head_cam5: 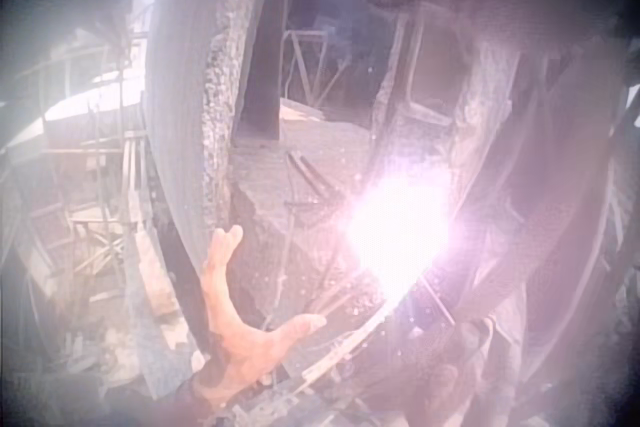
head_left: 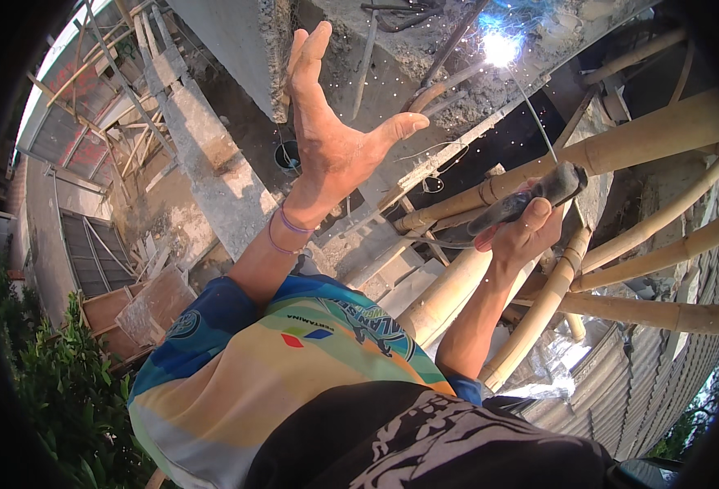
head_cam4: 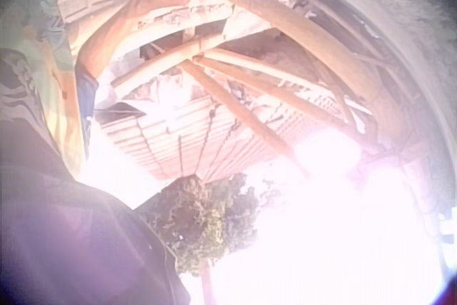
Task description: The person welds metal rods attached to a concrete structure using a handheld welding torch. They hold the rods in place with one hand while applying the torch with the other, producing sparks as they work on different sections of the metal framework.
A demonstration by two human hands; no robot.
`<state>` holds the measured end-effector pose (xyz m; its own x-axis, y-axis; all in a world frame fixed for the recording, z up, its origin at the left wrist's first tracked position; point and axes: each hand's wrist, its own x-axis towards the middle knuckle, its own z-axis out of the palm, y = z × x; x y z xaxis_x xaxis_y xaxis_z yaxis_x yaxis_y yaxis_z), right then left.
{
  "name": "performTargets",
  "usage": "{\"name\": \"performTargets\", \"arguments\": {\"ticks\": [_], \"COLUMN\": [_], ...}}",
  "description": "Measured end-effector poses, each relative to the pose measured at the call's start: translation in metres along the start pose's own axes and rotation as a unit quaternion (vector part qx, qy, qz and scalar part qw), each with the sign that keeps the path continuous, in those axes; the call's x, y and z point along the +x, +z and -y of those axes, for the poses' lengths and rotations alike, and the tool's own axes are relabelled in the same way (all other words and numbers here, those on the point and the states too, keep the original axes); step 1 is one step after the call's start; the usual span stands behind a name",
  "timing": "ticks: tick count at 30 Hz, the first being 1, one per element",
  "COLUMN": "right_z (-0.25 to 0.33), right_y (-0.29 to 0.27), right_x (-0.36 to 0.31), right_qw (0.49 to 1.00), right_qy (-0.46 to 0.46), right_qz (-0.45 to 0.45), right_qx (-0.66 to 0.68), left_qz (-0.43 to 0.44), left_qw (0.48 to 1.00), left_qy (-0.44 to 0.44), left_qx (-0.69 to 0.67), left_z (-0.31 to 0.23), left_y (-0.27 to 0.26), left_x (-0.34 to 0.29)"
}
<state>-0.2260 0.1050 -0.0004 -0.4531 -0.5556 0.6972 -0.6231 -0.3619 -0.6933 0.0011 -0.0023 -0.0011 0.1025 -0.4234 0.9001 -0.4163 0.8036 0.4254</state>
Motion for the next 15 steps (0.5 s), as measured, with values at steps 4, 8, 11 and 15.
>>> {"name": "performTargets", "arguments": {"ticks": [4, 8, 11, 15], "right_z": [-0.0016, -0.0033, -0.0032, -0.0032], "right_y": [-0.0004, -0.0009, -0.0019, 0.0003], "right_x": [0.0004, 0.0003, 0.0001, 0.0003], "right_qw": [1.0, 1.0, 1.0, 1.0], "right_qy": [-0.004, -0.007, 0.004, -0.01], "right_qz": [0.008, 0.004, 0.008, -0.004], "right_qx": [0.001, -0.011, -0.01, -0.008], "left_qz": [0.001, 0.001, 0.0, 0.001], "left_qw": [1.0, 1.0, 1.0, 1.0], "left_qy": [0.001, 0.003, -0.001, 0.002], "left_qx": [0.001, -0.001, -0.003, 0.008], "left_z": [0.0002, 0.0001, -0.0009, -0.0016], "left_y": [-0.0002, -0.0007, -0.0005, -0.0014], "left_x": [0.0, 0.0006, 0.0007, 0.0008]}}
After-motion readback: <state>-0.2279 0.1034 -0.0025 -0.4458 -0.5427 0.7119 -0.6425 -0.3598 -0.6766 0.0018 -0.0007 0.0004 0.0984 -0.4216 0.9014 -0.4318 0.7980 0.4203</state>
